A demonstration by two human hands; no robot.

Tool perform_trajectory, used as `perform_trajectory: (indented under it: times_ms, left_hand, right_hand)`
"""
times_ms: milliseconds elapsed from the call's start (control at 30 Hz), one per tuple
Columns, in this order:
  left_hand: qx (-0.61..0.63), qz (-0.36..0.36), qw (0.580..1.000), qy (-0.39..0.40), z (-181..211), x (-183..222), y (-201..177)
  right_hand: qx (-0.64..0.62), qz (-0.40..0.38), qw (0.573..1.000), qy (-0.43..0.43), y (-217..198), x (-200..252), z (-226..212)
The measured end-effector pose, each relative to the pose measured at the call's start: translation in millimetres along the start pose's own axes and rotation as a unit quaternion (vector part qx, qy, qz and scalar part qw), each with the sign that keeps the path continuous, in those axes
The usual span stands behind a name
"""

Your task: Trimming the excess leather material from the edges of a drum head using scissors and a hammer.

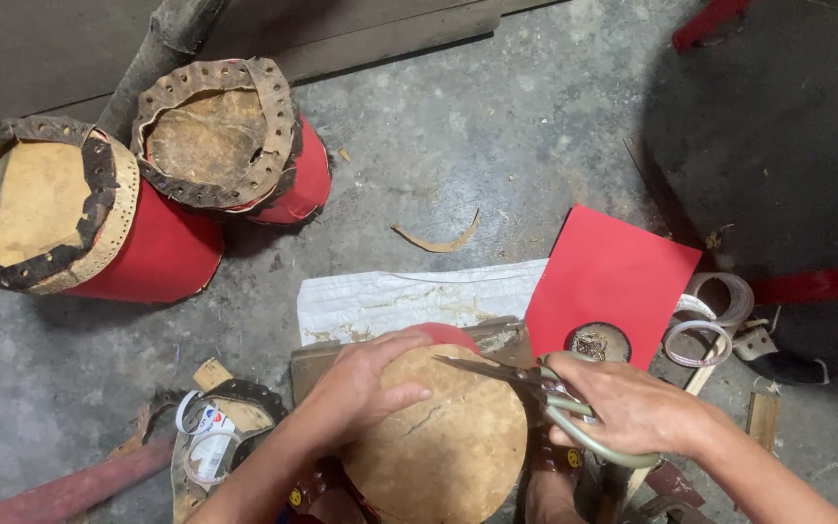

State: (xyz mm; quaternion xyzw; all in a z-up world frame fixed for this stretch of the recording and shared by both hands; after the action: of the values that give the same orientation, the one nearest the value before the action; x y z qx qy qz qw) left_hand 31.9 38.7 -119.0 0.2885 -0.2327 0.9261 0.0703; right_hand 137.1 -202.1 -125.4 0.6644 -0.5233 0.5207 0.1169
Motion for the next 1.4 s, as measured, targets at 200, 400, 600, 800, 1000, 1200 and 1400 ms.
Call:
perform_trajectory:
  times_ms: [200, 400, 600, 800, 1000, 1200, 1400]
  left_hand:
    - [-0.001, 0.013, 1.0, 0.007, 0.3, -0.8, -1.3]
    - [0.007, -0.02, 0.999, -0.039, 2.2, 2.3, -1.1]
    - [0.016, 0.035, 0.998, 0.059, -1.1, -3.2, -2.1]
    - [0.011, 0.003, 0.999, -0.033, -3.2, -0.5, -3.4]
    - [0.01, 0.001, 1.0, -0.016, 0.0, -0.9, -3.3]
    - [0.018, 0.009, 0.996, -0.086, -8.8, 20.4, -10.0]
    - [0.061, 0.032, 0.995, -0.074, -19.1, 16.5, -9.0]
  right_hand:
    - [0.011, 0.027, 1.0, 0.002, -2.3, 0.5, 0.4]
    - [-0.015, 0.032, 0.999, 0.005, 8.9, -9.6, 13.6]
    - [0.023, 0.056, 0.997, -0.04, -12.4, -13.1, -0.9]
    - [0.048, 0.048, 0.994, -0.085, -14.1, -22.1, -6.1]
    - [0.041, 0.025, 0.999, -0.017, -3.3, -29.4, 14.3]
    - [0.052, 0.086, 0.99, -0.103, -22.1, -25.9, -2.2]
    - [0.073, 0.033, 0.993, -0.091, -26.1, -33.5, -9.8]
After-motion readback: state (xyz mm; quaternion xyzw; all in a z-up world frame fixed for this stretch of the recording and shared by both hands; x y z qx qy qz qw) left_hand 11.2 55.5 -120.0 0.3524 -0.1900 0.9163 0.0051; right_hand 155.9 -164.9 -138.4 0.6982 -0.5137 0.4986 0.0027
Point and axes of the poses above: each hand's wrist, its own x-axis away from the middle knuckle, its own y-axis out of the palm, z = x × y, the point moved 9 cm from there along -x, towards the middle knuckle, and after that the axes turned 1 degree about -y, right-handed, at the moved point
